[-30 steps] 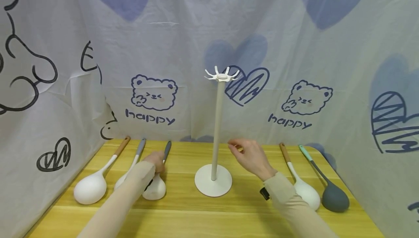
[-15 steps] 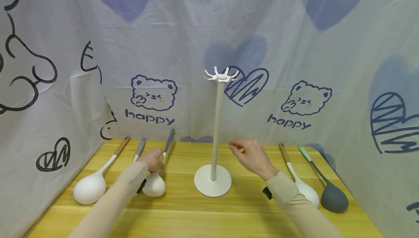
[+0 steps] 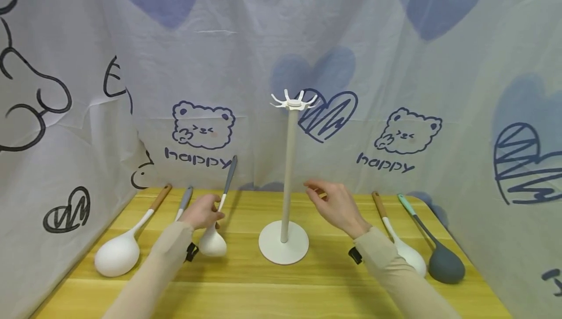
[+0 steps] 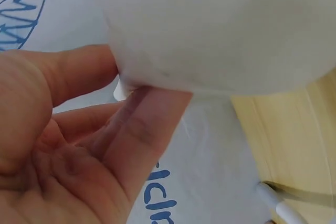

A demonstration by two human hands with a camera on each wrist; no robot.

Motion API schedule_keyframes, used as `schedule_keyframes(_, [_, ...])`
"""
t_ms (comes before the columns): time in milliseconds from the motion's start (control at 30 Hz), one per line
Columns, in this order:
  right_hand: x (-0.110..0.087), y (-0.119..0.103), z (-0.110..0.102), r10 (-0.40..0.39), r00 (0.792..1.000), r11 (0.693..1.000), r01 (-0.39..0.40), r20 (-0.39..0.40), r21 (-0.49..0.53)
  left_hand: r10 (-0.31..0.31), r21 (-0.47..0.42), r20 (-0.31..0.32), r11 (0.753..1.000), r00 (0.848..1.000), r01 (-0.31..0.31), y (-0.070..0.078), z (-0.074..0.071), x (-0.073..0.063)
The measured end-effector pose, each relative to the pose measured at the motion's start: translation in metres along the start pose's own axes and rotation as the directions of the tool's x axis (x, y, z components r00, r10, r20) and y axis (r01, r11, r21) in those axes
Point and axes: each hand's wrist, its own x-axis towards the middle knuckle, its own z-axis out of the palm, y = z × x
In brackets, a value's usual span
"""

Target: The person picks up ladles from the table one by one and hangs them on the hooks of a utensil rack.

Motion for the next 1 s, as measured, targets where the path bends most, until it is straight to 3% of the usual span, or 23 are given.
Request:
schedule_keyframes(367, [0.015, -0.005, -0.01, 0.004, 0.995, 0.988, 0.012, -0.102, 0.154, -0.033, -0.093, -0.142, 0.995, 0.989, 0.02, 0.007, 0.007, -0.002])
schedule_keyframes(633, [0.034, -0.02, -0.032, 0.073, 0.983, 0.972, -0.033, -0.166, 0.231, 0.017, -0.14, -0.269, 0.989, 0.963, -0.056, 0.015, 0.01, -0.001])
schedule_keyframes(1000, [0.052, -0.042, -0.043, 0.106, 0.976, 0.948, -0.042, -0.188, 0.314, 0.08, -0.225, -0.344, 0.96, 0.935, -0.165, 0.029, 0.011, -0.001])
